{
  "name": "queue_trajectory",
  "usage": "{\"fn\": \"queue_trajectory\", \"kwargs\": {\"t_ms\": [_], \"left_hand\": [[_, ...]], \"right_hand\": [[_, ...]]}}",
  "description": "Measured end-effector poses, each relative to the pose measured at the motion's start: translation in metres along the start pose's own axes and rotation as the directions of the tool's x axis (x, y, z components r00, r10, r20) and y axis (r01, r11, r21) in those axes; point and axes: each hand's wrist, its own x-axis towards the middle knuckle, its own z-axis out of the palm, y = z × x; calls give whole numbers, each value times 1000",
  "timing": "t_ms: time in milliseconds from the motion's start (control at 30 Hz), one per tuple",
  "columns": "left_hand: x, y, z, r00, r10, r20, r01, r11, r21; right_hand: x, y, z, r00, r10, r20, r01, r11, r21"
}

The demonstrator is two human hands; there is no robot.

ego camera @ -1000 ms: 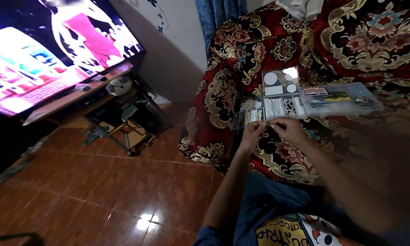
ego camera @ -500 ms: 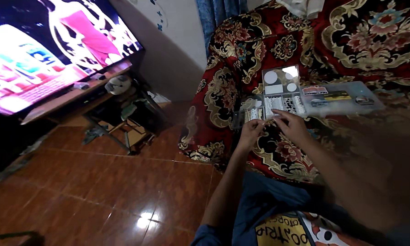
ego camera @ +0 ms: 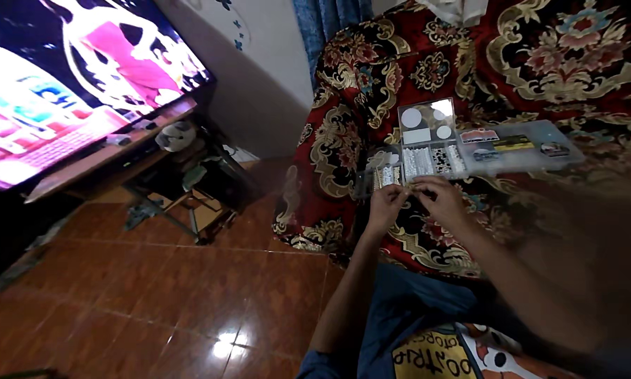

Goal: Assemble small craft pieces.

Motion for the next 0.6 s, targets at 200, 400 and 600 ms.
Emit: {"fn": "queue_trajectory", "kwargs": {"t_ms": [200,400,600], "left_hand": [[-2,-3,-1,1000,-6,-14,5,999,-41],[-4,-3,0,999,-16,27,18,998,-62],[-3,-4,3,998,-15,64,20,995,-93]], "right_hand": [[-2,1,-3,999,-42,-28,42,999,20],[-1,3,-4,998,-64,-11,65,995,72],[-4,-6,-3,996,90,15,-91,987,135]]}}
